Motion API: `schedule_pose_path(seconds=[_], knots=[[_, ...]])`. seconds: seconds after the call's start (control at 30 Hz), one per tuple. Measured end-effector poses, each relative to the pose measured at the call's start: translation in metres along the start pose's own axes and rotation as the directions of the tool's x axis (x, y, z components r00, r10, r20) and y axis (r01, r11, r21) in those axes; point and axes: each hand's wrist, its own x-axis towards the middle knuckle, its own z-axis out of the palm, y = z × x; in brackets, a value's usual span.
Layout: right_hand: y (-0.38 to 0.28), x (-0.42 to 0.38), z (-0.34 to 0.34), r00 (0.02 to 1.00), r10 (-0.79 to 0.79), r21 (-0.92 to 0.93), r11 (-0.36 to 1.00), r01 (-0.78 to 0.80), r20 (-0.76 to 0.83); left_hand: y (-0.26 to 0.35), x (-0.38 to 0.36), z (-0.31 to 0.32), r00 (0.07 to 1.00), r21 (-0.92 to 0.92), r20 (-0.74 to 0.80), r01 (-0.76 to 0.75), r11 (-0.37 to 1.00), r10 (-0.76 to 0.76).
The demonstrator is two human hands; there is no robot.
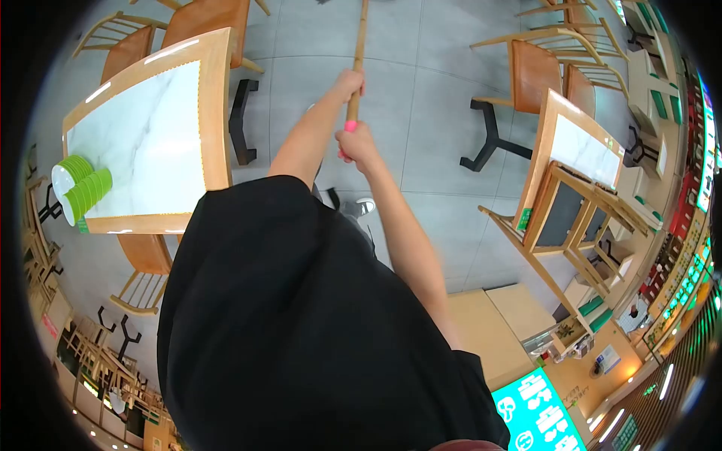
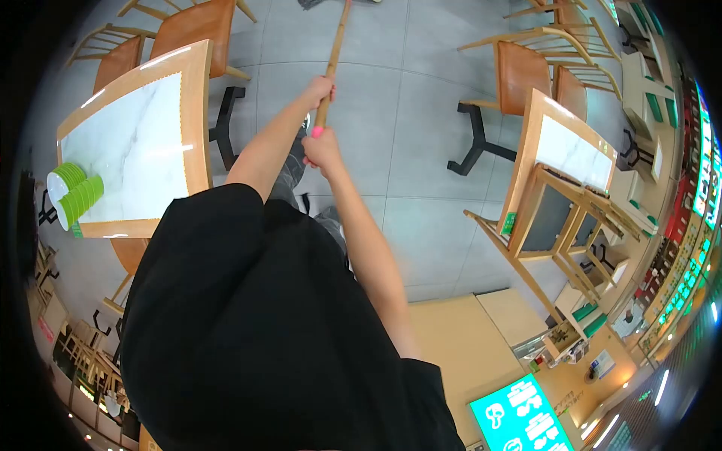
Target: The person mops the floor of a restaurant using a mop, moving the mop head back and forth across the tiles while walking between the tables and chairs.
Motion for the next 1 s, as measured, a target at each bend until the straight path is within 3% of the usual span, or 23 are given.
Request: schedule_pose_path(seconds=[0.07,0.17,0.23,0.3,0.4,0.47,0.5,0.6,0.63,0.7,0.8,0.9,1.0], knots=[[0.010,-0.009,0.000,0.998,0.005,0.017,1.000,-0.005,-0.060,-0.004,-0.006,-0.002,0.998,0.117,-0.044,-0.037,0.992,0.043],[0.052,-0.040,-0.032,0.994,0.042,-0.005,0.999,-0.043,-0.103,-0.031,-0.044,0.028,0.995,0.219,0.064,0.055,0.974,-0.070],[0.093,-0.077,-0.074,0.988,0.072,-0.022,0.997,-0.076,-0.135,-0.054,-0.086,0.065,0.974,0.014,0.078,0.214,0.977,-0.215],[0.124,-0.136,-0.115,0.987,0.105,0.017,0.994,-0.104,-0.122,-0.104,-0.089,0.095,0.939,0.126,0.198,0.262,0.957,-0.283],[0.145,-0.252,-0.147,0.974,0.193,0.074,0.980,-0.185,-0.119,-0.166,-0.123,0.146,0.911,-0.088,0.203,0.382,0.920,-0.359],[0.162,-0.335,-0.152,0.942,0.227,0.120,0.972,-0.203,-0.249,-0.233,-0.139,0.196,0.816,-0.237,-0.051,0.550,0.801,-0.575],[0.172,-0.380,-0.161,0.921,0.248,0.154,0.966,-0.209,-0.301,-0.230,-0.210,0.223,0.783,-0.212,-0.135,0.576,0.790,-0.607],[0.216,-0.500,-0.181,0.880,0.289,0.112,0.957,-0.266,-0.378,-0.270,-0.336,0.255,0.688,-0.014,0.113,0.723,0.691,-0.717],[0.235,-0.522,-0.180,0.875,0.274,0.082,0.961,-0.263,-0.399,-0.276,-0.358,0.258,0.669,0.021,0.121,0.737,0.676,-0.733],[0.227,-0.548,-0.171,0.840,0.384,0.181,0.923,-0.339,-0.383,-0.289,-0.396,0.269,0.615,0.070,0.144,0.775,0.628,-0.775],[0.218,-0.541,-0.163,0.835,0.441,0.275,0.891,-0.362,-0.329,-0.303,-0.381,0.264,0.520,0.218,0.149,0.813,0.541,-0.841],[0.207,-0.519,-0.169,0.861,0.414,0.284,0.899,-0.334,-0.297,-0.294,-0.360,0.261,0.537,0.195,0.235,0.791,0.580,-0.810],[0.191,-0.498,-0.163,0.856,0.427,0.288,0.893,-0.347,-0.291,-0.270,-0.348,0.252,0.622,0.108,0.180,0.757,0.644,-0.762]])
